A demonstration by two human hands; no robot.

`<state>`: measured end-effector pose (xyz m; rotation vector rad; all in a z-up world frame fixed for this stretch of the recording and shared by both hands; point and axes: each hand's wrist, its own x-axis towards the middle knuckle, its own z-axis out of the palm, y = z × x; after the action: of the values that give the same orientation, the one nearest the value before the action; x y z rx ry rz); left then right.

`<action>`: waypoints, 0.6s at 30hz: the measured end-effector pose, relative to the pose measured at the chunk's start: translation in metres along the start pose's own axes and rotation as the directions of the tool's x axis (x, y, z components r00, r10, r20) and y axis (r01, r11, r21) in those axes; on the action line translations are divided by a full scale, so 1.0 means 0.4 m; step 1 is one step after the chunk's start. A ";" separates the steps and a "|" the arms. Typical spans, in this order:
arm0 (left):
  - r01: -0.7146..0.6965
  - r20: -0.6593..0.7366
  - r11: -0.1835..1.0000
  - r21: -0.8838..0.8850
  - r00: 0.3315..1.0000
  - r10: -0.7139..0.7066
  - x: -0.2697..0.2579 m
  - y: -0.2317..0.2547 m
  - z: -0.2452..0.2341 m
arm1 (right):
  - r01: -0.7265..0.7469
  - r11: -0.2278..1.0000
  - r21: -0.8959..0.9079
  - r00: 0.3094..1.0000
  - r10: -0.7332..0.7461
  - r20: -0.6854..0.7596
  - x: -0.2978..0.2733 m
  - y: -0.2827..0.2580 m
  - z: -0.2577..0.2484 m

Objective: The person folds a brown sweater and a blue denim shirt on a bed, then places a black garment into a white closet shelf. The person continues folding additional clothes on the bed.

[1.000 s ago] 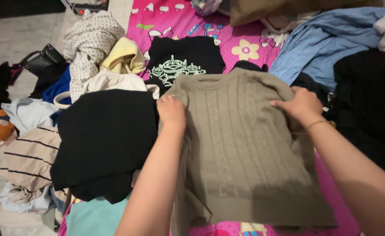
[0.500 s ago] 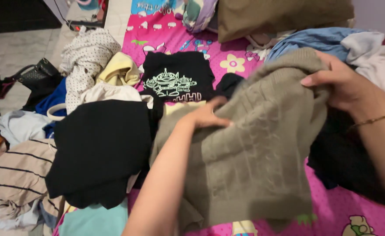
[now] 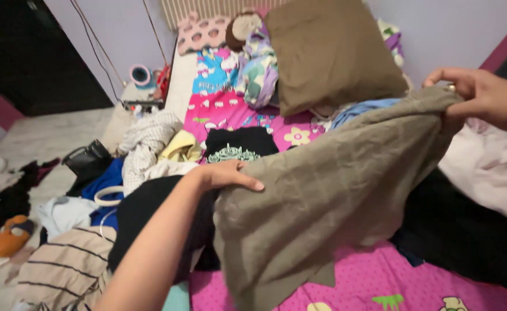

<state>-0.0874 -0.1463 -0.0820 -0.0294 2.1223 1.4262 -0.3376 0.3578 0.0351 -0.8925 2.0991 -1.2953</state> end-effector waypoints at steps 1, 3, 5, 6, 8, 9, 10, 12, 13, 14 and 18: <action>0.031 0.033 0.999 -0.018 0.999 -0.031 -0.032 0.039 -0.009 | -0.015 0.999 -0.028 1.000 0.015 -0.005 -0.013 -0.037 -0.001; 0.169 -0.066 0.888 0.428 0.986 -0.155 -0.081 0.124 -0.022 | -0.032 0.994 -0.102 0.999 0.031 -0.011 -0.038 -0.136 0.021; 0.247 -0.192 0.696 0.674 0.969 -0.158 -0.124 0.192 -0.024 | -0.114 0.953 -0.281 0.990 0.087 -0.108 -0.063 -0.224 0.079; 0.252 -0.239 0.632 0.732 0.965 -0.108 -0.136 0.231 -0.027 | -0.199 0.895 -0.400 0.969 0.119 -0.216 -0.073 -0.256 0.105; 0.221 -0.295 0.587 0.779 0.955 0.032 -0.167 0.301 -0.042 | -0.302 0.807 -0.508 0.916 0.098 -0.389 -0.104 -0.286 0.113; 0.178 -0.309 0.606 0.776 0.944 0.118 -0.187 0.325 -0.048 | -0.314 0.797 -0.517 0.891 0.060 -0.449 -0.108 -0.287 0.096; -0.004 -0.247 0.696 0.718 0.933 0.260 -0.208 0.342 -0.049 | -0.326 0.787 -0.525 0.862 0.019 -0.507 -0.105 -0.282 0.071; -0.379 -0.171 0.752 0.540 0.825 0.539 -0.244 0.369 -0.042 | -0.070 0.888 -0.454 0.872 -0.166 -0.460 -0.120 -0.268 -0.008; -0.431 -0.166 0.803 0.411 0.831 0.531 -0.266 0.379 -0.038 | 0.065 0.909 -0.412 0.858 -0.262 -0.441 -0.129 -0.259 -0.039; -0.473 -0.158 0.838 0.273 0.837 0.524 -0.290 0.387 -0.038 | 0.098 0.938 -0.333 0.864 -0.246 -0.439 -0.141 -0.251 -0.058; -0.525 0.072 0.818 0.233 0.848 0.524 -0.335 0.407 -0.023 | 0.222 0.973 -0.064 0.864 -0.226 -0.449 -0.204 -0.294 -0.040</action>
<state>-0.0326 -0.1230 0.1205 0.7110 2.3978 1.4260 -0.2648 0.3899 0.1551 -0.9277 2.4061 -1.7589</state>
